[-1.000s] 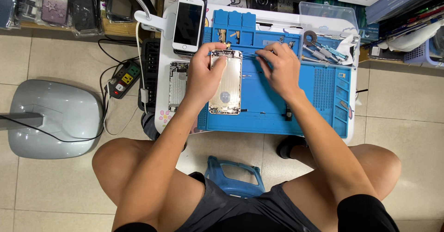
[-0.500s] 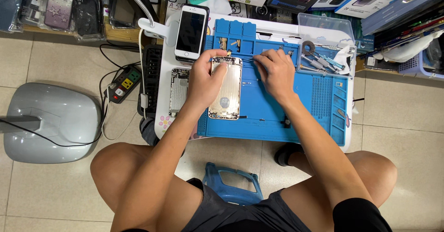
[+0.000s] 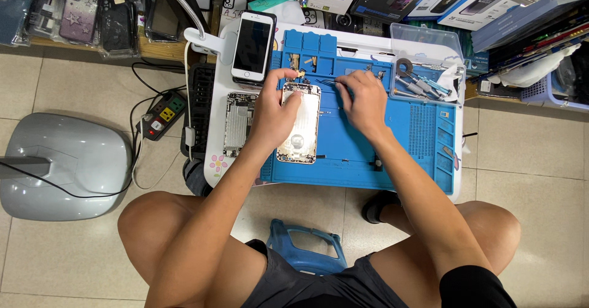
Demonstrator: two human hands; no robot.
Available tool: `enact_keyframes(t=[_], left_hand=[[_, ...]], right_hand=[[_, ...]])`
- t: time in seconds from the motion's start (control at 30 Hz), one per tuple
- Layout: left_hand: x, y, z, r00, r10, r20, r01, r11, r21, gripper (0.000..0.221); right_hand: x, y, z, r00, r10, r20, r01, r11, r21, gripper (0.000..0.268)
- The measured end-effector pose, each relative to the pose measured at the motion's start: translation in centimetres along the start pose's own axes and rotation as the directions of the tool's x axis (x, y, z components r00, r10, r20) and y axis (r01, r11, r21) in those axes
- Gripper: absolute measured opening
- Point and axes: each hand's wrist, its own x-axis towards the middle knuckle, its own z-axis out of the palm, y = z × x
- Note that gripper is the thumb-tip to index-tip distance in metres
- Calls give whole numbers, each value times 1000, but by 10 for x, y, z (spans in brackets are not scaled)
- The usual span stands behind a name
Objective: The person uses a screwdriver and tweezers to remove screws and small components from a disassembled smartphone chassis on a blue work mat. They place removed parts into the mat's compartments and continue to manipulate the chassis and internal components.
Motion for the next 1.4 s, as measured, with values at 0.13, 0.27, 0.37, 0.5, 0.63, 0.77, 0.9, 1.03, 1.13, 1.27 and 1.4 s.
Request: enact_keyframes(t=[0.13, 0.27, 0.37, 0.5, 0.63, 0.77, 0.9, 1.03, 1.13, 1.27, 1.4], left_hand=[[-2, -6, 6, 1000, 3, 31, -4, 999, 35, 30], [-4, -7, 10, 999, -9, 48, 1, 987, 160, 22], [-5, -21, 22, 996, -24, 81, 11, 986, 167, 18], [-11, -39, 43, 988, -75, 136, 59, 992, 115, 20], [-18, -46, 61, 976, -117, 186, 104, 992, 74, 20], [-24, -41, 73, 960, -140, 242, 146, 989, -6, 23], [-27, -41, 81, 951, -165, 263, 191, 978, -80, 34], [-22, -52, 84, 948, -188, 257, 223, 968, -117, 30], [-18, -55, 82, 956, -186, 226, 208, 975, -80, 29], [-24, -44, 81, 970, -153, 191, 163, 986, -38, 30], [-25, -40, 83, 980, -110, 166, 111, 994, 2, 30]], right_hand=[[-4, 1, -9, 1000, 2, 1, -2, 1000, 13, 7], [-8, 1, -21, 993, 119, -7, -115, 972, 204, 8], [-20, -9, -50, 982, 186, 13, -178, 915, 361, 9], [-41, -27, -95, 956, 278, 99, -288, 804, 520, 11], [-62, -30, -112, 907, 369, 202, -413, 691, 593, 13], [-70, -42, -112, 864, 405, 299, -492, 557, 669, 15], [-76, -43, -106, 878, 396, 270, -465, 565, 682, 12], [-75, -42, -105, 890, 406, 207, -438, 638, 633, 12], [-71, -51, -110, 936, 348, 52, -329, 814, 479, 11], [-71, -53, -104, 974, 45, -224, -13, 990, 142, 10], [-76, -49, -94, 950, -152, -272, 111, 981, -161, 12]])
